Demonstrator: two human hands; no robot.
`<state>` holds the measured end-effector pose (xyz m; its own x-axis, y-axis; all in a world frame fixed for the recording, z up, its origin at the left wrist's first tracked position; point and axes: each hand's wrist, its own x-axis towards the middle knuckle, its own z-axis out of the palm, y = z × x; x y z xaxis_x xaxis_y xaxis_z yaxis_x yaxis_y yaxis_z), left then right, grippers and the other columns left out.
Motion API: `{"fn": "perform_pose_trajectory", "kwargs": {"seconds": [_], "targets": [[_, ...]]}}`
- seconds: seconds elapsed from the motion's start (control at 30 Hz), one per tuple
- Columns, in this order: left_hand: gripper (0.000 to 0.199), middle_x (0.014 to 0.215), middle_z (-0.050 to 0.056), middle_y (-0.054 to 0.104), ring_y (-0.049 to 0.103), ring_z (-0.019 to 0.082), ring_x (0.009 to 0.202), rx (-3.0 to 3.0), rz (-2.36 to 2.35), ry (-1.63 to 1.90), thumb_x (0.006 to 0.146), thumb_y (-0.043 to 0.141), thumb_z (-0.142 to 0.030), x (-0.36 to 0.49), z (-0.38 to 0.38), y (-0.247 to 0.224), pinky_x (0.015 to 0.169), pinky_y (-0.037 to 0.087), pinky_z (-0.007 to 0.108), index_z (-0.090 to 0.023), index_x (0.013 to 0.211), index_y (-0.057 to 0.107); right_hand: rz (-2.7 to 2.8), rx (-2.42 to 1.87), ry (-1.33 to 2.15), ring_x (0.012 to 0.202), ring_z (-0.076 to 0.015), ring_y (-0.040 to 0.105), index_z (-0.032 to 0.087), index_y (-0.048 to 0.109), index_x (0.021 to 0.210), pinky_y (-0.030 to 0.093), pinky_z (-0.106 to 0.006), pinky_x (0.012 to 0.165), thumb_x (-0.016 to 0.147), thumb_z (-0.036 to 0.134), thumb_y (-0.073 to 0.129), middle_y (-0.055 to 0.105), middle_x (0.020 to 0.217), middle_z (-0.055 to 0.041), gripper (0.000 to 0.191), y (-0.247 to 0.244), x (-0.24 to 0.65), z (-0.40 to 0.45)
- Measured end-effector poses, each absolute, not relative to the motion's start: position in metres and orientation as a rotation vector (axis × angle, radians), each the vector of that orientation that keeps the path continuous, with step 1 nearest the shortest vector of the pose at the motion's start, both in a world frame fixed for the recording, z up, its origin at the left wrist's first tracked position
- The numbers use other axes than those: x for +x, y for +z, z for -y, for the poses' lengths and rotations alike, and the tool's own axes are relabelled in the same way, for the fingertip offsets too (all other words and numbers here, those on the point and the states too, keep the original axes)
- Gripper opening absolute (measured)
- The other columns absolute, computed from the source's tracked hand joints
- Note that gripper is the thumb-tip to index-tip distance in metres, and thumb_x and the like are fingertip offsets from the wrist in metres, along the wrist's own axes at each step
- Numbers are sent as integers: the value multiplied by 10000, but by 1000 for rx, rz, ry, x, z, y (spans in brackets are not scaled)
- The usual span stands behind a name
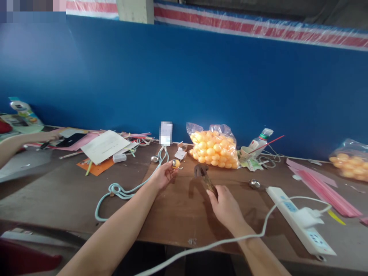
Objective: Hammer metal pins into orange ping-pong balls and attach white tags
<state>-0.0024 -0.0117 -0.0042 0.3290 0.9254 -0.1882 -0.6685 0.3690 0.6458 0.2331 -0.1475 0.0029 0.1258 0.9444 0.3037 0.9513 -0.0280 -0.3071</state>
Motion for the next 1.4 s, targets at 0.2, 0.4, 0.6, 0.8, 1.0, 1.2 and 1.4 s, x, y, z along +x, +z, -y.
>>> {"fn": "perform_pose_trajectory", "kwargs": {"seconds": [0.2,0.4,0.6,0.8,1.0,1.2,1.4], "targets": [[221,859,108,697,656,129,660,561,-546,1089,847,584,-196,-3,12,-6,626,557,225,-94,1040,623,1951,-2329,-332,843,-251,615,187,540,870,396,-318,631,926,354,457,592,894,-96,195,-1,272,149],[203,820,99,689,658,136,646,545,-612,1099,840,612,-238,-3,12,-7,607,554,227,-105,993,621,1971,-2443,-413,865,-282,630,169,562,886,409,-336,632,931,364,454,601,914,-115,227,-2,287,149],[266,831,66,687,636,92,639,632,-617,1092,736,736,-181,-2,11,-10,605,538,180,-127,979,642,1935,-2354,-404,867,-290,626,158,586,1030,444,-367,701,879,334,532,605,949,-134,238,17,276,145],[195,767,67,676,621,85,605,640,-708,1145,751,722,-177,-4,8,-10,559,525,165,-100,918,658,1882,-1817,-43,871,-190,632,218,610,1037,462,-293,750,886,364,499,629,1028,-73,237,33,221,113],[165,722,52,669,620,86,573,569,-799,1271,727,731,-146,-9,1,-8,545,530,172,-95,863,652,1972,-1879,141,892,-189,617,257,674,961,428,-273,717,879,308,496,680,1020,-40,203,32,173,45],[134,687,34,647,612,76,560,565,-845,1310,754,708,-146,-7,1,-5,527,523,163,-91,860,648,1982,-2013,173,895,-217,612,245,714,927,406,-291,694,897,281,456,673,1006,-72,262,19,162,-12],[156,689,32,642,613,78,564,565,-850,1302,740,729,-166,-6,2,-3,518,516,161,-97,851,643,1962,-1975,196,913,-216,614,198,681,971,407,-294,715,895,279,477,635,1043,-106,233,-2,158,-29]]}}
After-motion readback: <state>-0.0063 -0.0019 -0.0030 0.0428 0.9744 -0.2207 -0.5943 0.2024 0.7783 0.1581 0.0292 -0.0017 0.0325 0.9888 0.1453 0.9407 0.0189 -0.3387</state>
